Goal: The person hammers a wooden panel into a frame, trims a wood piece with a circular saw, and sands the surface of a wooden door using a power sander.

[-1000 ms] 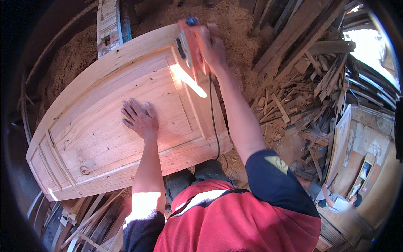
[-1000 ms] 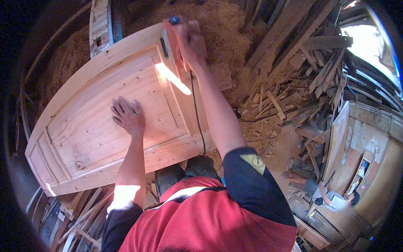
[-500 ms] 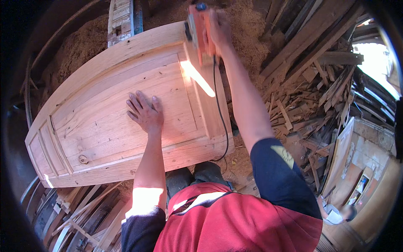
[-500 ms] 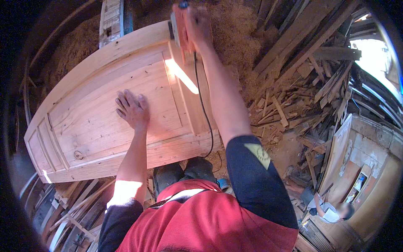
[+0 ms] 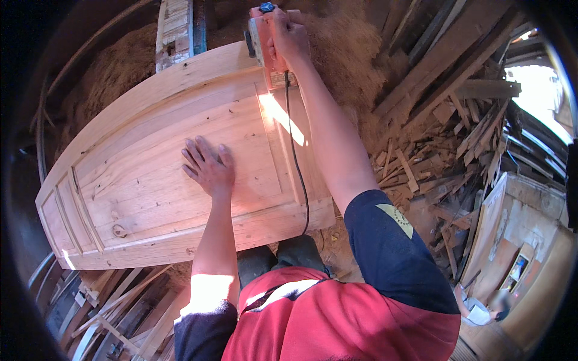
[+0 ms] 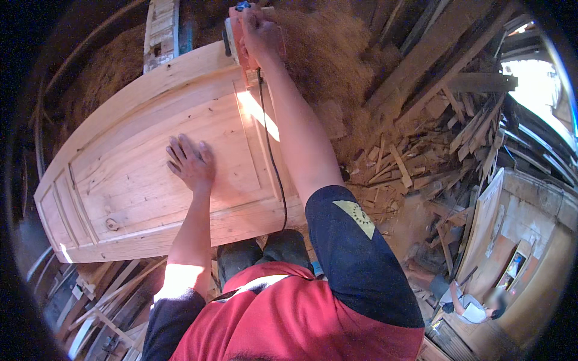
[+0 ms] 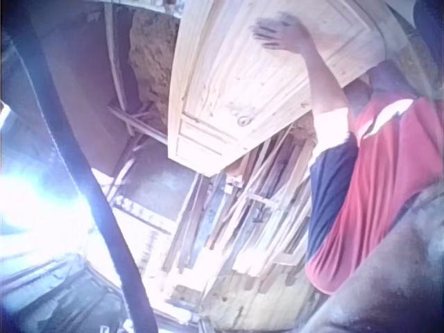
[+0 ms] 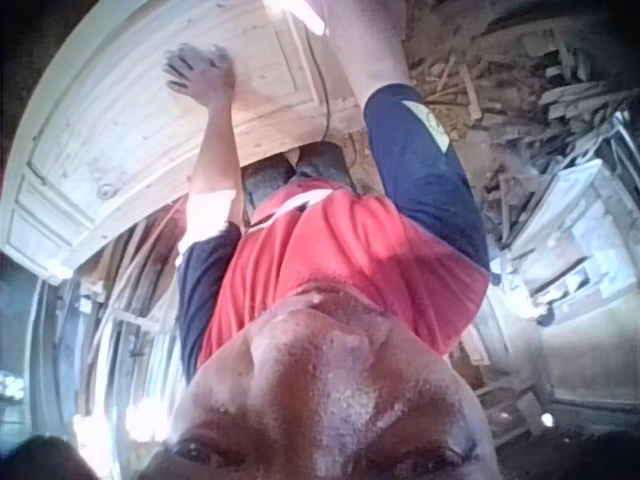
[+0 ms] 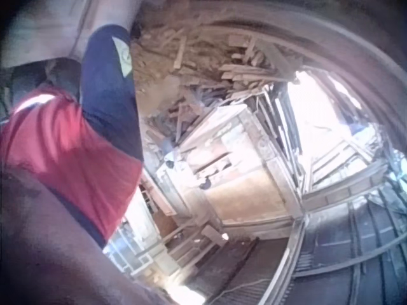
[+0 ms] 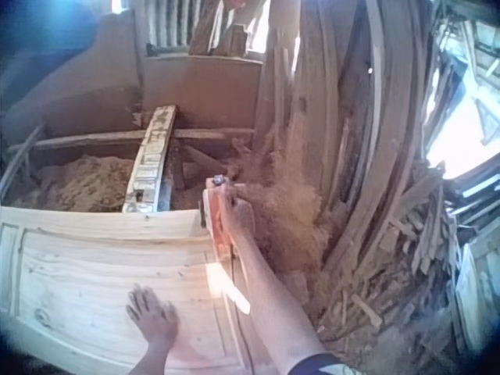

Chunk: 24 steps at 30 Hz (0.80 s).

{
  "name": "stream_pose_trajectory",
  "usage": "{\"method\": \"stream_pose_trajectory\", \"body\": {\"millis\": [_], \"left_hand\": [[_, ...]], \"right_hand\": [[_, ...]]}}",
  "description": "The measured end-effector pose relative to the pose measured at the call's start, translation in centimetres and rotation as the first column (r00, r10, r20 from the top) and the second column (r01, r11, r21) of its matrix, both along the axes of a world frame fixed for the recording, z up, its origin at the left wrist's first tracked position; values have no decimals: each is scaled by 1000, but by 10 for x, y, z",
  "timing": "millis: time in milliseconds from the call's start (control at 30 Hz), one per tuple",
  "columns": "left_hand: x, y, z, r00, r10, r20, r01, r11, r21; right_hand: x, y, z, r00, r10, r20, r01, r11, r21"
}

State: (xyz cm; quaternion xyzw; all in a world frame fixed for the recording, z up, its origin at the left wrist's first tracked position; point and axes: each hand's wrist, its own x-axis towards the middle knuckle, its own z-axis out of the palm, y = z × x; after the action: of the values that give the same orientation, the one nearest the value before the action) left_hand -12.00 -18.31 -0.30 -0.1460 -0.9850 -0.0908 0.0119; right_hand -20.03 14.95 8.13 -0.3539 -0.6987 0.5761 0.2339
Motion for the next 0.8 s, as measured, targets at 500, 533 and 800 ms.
{"method": "stream_pose_trajectory", "body": {"millis": [500,533,800], "left_hand": [[3,6,3,1000,-19,-16,19,1000,8],[1,5,1,999,-18,-27,19,1000,18],[-7,-20,6,998,61,-18,-61,998,-3]], "right_hand": [[10,-4,-16,998,-48,-32,54,975,215],[0,-1,-8,998,-47,-46,57,970,238],[108,-89,-1,995,59,84,-59,998,2]]}}
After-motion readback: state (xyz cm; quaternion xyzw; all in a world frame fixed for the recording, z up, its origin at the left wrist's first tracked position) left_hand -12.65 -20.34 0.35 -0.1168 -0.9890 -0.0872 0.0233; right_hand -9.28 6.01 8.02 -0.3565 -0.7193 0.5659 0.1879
